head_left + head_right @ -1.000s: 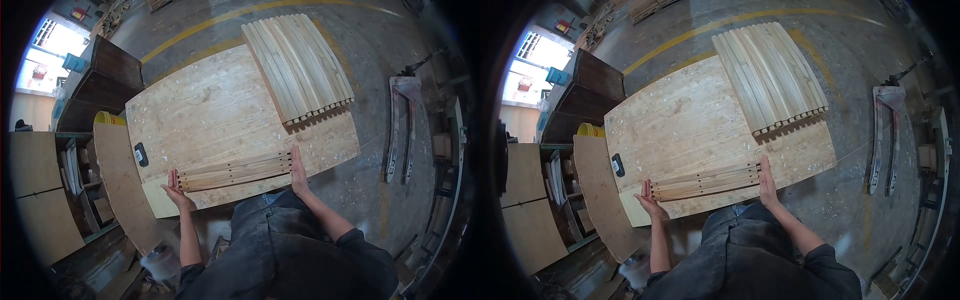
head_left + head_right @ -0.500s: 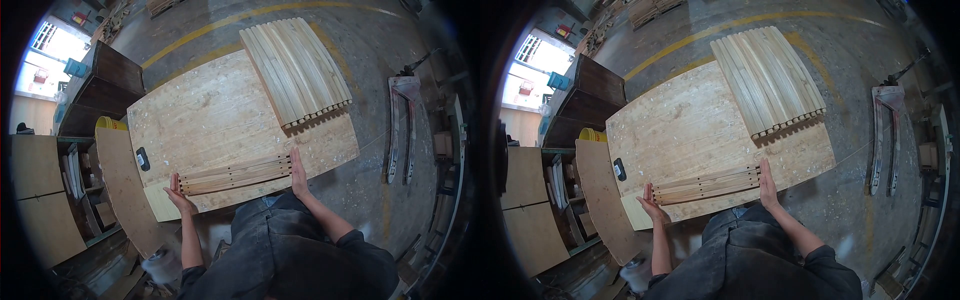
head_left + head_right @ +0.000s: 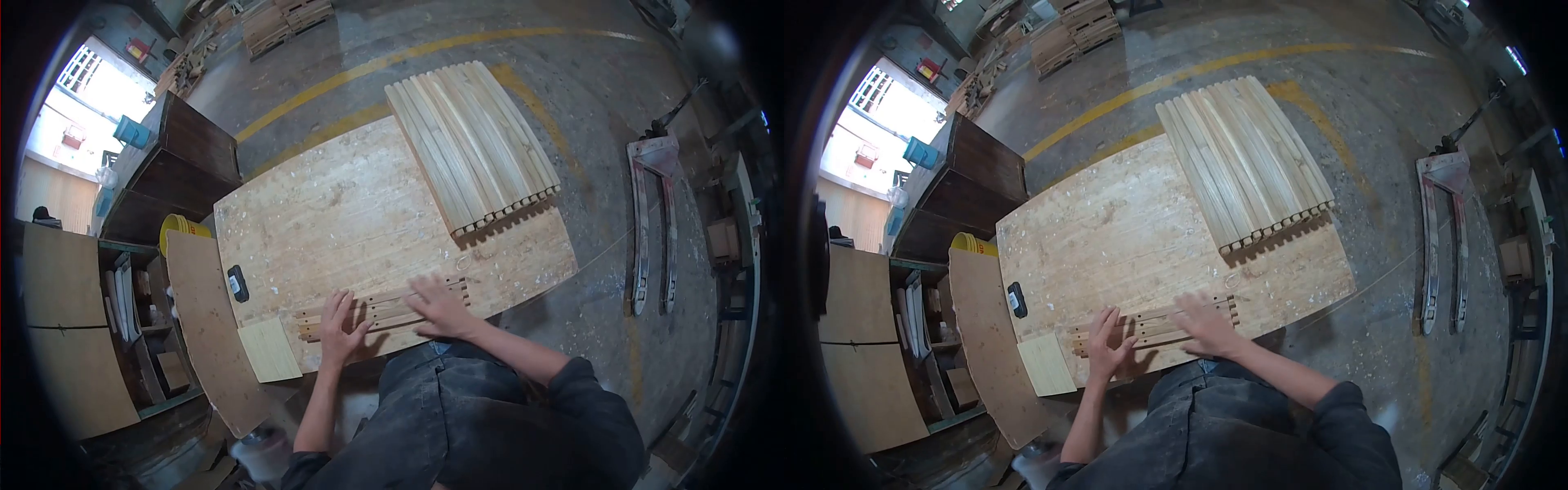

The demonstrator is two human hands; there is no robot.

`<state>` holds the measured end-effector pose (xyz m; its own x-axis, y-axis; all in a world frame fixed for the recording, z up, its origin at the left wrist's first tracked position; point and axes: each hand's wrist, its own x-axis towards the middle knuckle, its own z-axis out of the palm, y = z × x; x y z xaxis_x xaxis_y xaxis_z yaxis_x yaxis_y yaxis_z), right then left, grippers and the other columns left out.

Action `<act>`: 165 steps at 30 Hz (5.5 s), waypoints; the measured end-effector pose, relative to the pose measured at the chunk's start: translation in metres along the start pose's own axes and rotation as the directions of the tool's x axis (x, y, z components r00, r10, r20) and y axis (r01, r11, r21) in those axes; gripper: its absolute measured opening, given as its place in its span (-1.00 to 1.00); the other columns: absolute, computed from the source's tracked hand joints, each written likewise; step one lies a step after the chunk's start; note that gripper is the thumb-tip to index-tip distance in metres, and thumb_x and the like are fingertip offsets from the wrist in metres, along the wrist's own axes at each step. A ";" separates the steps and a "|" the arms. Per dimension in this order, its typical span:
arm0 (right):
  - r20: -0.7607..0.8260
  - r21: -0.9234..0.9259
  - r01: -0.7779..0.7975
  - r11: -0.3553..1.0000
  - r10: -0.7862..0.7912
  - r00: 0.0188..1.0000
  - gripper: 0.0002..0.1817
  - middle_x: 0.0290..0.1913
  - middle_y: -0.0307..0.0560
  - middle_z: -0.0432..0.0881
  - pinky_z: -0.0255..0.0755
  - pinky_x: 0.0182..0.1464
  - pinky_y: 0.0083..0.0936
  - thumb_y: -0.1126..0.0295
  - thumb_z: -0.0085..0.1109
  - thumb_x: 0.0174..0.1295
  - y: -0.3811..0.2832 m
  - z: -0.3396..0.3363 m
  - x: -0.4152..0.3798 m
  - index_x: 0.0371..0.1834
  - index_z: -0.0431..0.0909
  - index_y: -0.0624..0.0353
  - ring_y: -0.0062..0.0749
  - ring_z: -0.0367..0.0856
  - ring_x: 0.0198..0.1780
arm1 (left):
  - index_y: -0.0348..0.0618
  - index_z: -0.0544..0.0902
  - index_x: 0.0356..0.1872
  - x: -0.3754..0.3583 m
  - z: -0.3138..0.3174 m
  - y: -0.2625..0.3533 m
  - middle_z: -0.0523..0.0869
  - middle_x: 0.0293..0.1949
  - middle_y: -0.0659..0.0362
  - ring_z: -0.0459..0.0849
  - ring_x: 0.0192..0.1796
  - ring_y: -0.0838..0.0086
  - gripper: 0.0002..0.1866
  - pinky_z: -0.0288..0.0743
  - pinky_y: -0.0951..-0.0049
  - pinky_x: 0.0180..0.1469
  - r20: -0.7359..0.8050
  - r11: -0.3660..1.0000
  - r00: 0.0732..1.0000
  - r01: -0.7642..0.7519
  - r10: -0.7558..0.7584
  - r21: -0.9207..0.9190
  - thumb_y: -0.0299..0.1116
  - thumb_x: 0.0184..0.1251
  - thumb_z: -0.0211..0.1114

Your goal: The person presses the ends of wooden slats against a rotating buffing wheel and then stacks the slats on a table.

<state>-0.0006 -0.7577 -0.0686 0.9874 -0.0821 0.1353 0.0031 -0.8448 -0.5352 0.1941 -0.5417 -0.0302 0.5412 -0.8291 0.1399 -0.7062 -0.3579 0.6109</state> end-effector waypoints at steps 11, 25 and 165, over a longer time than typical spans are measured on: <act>0.135 0.020 0.141 0.990 -0.142 0.981 -0.12 0.15 0.23 0.48 0.32 0.27 -0.09 0.32 0.35 -0.05 -0.024 0.035 0.062 0.48 0.33 0.14 0.07 0.45 0.21 | -0.36 0.60 0.27 -0.097 0.017 0.020 0.72 0.12 -0.01 0.70 0.15 0.27 -0.54 0.55 0.34 0.23 -0.252 0.700 0.715 0.441 -0.652 -0.562 -0.36 0.43 0.38; 0.288 0.804 -0.358 0.475 0.215 0.933 -0.26 0.14 0.03 0.67 0.47 0.25 -0.30 0.12 0.52 0.15 -0.042 -0.028 0.081 0.38 0.49 0.14 -0.26 0.63 0.16 | -0.15 0.55 0.14 -0.027 0.058 0.016 0.70 -0.08 0.22 0.68 -0.11 0.58 -0.60 0.54 0.49 -0.16 0.150 -0.061 0.749 0.145 -0.646 -0.988 -0.07 0.52 0.29; 0.602 0.771 0.426 0.473 -0.760 -0.246 -0.61 -0.30 0.00 0.79 0.60 -0.15 -0.41 0.12 0.33 0.37 -0.481 0.273 -0.138 -0.06 0.73 0.29 -0.39 0.77 -0.27 | -0.27 0.71 -0.06 -0.578 0.107 0.301 0.72 -0.42 0.27 0.54 -0.47 0.70 -0.68 0.41 0.61 -0.42 -0.195 0.512 -0.770 -0.192 -0.608 -0.837 -0.18 0.61 0.18</act>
<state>-0.0953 -0.1960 -0.0576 -0.1498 0.9804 -0.1280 0.5445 -0.0263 -0.8384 -0.3805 -0.2158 -0.0101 0.1012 0.9395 -0.3272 -0.0830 0.3357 0.9383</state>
